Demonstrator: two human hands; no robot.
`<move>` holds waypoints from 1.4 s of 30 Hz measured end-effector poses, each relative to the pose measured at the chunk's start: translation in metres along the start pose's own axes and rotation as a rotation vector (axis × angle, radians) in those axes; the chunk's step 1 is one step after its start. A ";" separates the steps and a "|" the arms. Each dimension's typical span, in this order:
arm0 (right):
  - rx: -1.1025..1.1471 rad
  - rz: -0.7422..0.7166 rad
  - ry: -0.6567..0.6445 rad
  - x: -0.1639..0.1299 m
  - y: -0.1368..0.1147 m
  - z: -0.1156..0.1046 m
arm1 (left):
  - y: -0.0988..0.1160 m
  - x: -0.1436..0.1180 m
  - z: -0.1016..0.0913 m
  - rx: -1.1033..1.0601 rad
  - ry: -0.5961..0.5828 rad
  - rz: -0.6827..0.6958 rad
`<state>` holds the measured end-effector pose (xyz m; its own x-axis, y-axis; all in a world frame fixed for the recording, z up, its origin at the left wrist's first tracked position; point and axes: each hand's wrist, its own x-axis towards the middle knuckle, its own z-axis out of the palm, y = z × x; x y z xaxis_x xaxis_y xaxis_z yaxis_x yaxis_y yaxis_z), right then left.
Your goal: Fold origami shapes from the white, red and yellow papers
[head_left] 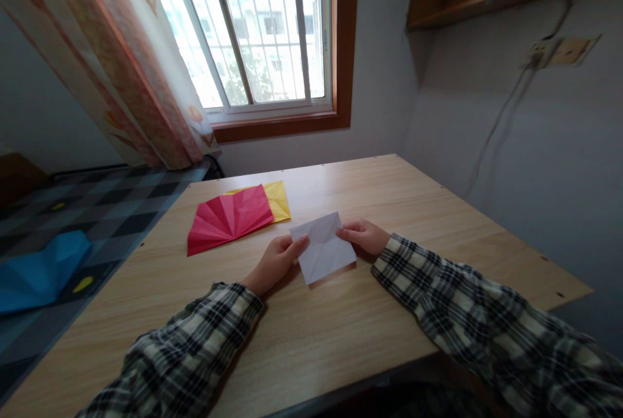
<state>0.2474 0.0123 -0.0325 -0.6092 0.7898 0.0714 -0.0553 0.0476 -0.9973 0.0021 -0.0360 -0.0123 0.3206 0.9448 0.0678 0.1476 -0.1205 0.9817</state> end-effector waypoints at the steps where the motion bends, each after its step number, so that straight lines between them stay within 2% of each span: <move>1: -0.005 0.001 -0.004 0.000 0.000 0.000 | 0.000 0.000 0.000 -0.011 -0.002 -0.004; 14: -0.024 -0.025 0.036 -0.001 -0.004 0.003 | 0.005 0.000 0.001 0.150 -0.082 0.003; 19: 0.004 0.013 0.033 -0.001 -0.003 0.003 | 0.005 -0.001 0.001 0.161 -0.102 0.009; 38: -0.021 0.003 0.026 -0.003 -0.007 0.005 | 0.006 0.000 0.001 0.204 -0.073 0.016; 42: -0.025 0.000 0.031 -0.004 -0.008 0.006 | 0.006 0.000 0.001 0.127 -0.033 0.004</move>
<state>0.2452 0.0048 -0.0248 -0.5847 0.8081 0.0718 -0.0351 0.0632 -0.9974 0.0036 -0.0372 -0.0066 0.3518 0.9339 0.0640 0.2627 -0.1641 0.9508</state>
